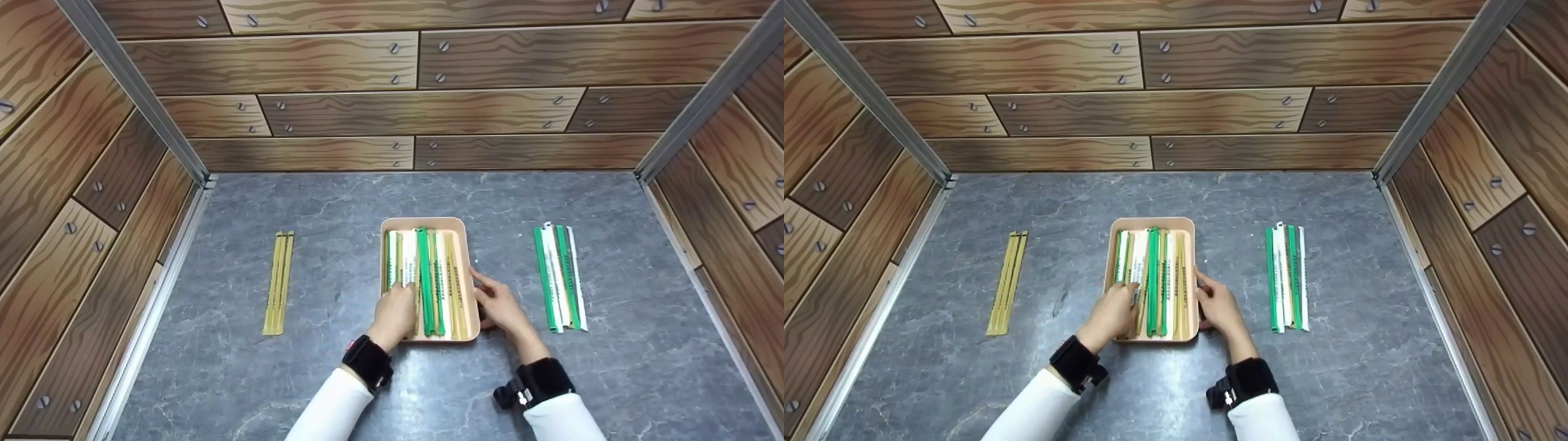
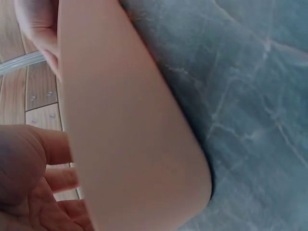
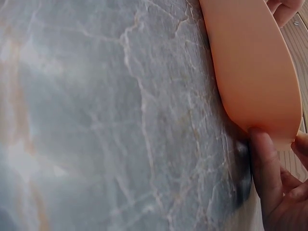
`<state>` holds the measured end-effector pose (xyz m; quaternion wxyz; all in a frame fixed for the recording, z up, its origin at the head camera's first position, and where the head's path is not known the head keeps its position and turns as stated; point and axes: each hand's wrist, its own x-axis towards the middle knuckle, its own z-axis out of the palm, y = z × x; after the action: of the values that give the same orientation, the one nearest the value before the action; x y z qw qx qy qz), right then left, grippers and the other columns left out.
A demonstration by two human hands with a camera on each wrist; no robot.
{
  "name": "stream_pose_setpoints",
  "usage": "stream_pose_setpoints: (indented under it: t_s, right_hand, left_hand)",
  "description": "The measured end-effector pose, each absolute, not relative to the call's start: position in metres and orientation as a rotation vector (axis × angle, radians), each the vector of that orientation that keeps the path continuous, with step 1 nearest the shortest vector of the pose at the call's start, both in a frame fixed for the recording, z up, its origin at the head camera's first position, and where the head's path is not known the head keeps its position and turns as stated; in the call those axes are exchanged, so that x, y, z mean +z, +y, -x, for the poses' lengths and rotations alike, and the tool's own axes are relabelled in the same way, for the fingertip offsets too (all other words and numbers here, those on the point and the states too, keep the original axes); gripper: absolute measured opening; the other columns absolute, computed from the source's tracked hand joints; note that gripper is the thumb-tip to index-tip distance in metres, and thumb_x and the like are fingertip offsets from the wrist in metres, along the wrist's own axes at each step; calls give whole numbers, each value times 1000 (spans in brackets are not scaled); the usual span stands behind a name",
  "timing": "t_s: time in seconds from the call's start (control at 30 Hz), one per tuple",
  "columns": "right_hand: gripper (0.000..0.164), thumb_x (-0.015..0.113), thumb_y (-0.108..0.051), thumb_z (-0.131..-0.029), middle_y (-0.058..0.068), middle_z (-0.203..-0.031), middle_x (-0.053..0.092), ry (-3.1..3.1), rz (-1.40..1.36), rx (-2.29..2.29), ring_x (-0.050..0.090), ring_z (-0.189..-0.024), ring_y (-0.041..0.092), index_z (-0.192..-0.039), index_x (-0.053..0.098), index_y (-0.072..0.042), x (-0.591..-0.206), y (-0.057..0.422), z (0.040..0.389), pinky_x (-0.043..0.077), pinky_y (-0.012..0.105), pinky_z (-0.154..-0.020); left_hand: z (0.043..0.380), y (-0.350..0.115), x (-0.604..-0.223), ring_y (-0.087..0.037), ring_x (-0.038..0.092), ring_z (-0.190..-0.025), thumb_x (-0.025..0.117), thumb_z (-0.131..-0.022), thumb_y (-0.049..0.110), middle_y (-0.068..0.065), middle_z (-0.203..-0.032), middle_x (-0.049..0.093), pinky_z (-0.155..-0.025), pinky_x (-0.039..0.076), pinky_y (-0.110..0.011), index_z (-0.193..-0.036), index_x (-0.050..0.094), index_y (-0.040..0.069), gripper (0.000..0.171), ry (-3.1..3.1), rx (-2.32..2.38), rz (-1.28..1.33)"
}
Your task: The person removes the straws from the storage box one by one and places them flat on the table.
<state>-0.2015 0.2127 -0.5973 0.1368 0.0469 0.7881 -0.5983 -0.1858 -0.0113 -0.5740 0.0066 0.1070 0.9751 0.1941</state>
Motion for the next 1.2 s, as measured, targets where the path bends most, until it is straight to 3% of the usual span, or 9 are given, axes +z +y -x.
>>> stream_pose_setpoints:
  t_s: [0.17,0.9,1.2]
  right_hand:
    - [51,50,-7,-101,27,-124,58,2259,-151,-1737,67,-82,30,-150,42,-21,-597,214,202,57,46,-51]
    - [52,49,-5,-101,27,-123,58,2261,-138,-1753,67,-80,30,-150,42,-19,-596,213,201,57,47,-50]
    - [52,49,-6,-101,25,-117,60,2264,-156,-1733,67,-79,29,-150,41,-20,-596,212,201,57,47,-50]
  left_hand:
    - [186,-6,-579,-32,64,-68,71,-74,-2,-18,-88,61,-53,55,-42,-94,68,0,20,3110,458,-349]
    - [188,-4,-581,-33,64,-69,65,-74,-5,-18,-85,61,-57,56,-42,-95,65,-1,22,3079,574,-314]
    - [184,-6,-578,-34,65,-68,65,-75,-5,-19,-89,64,-54,56,-41,-104,67,0,29,3096,629,-294]
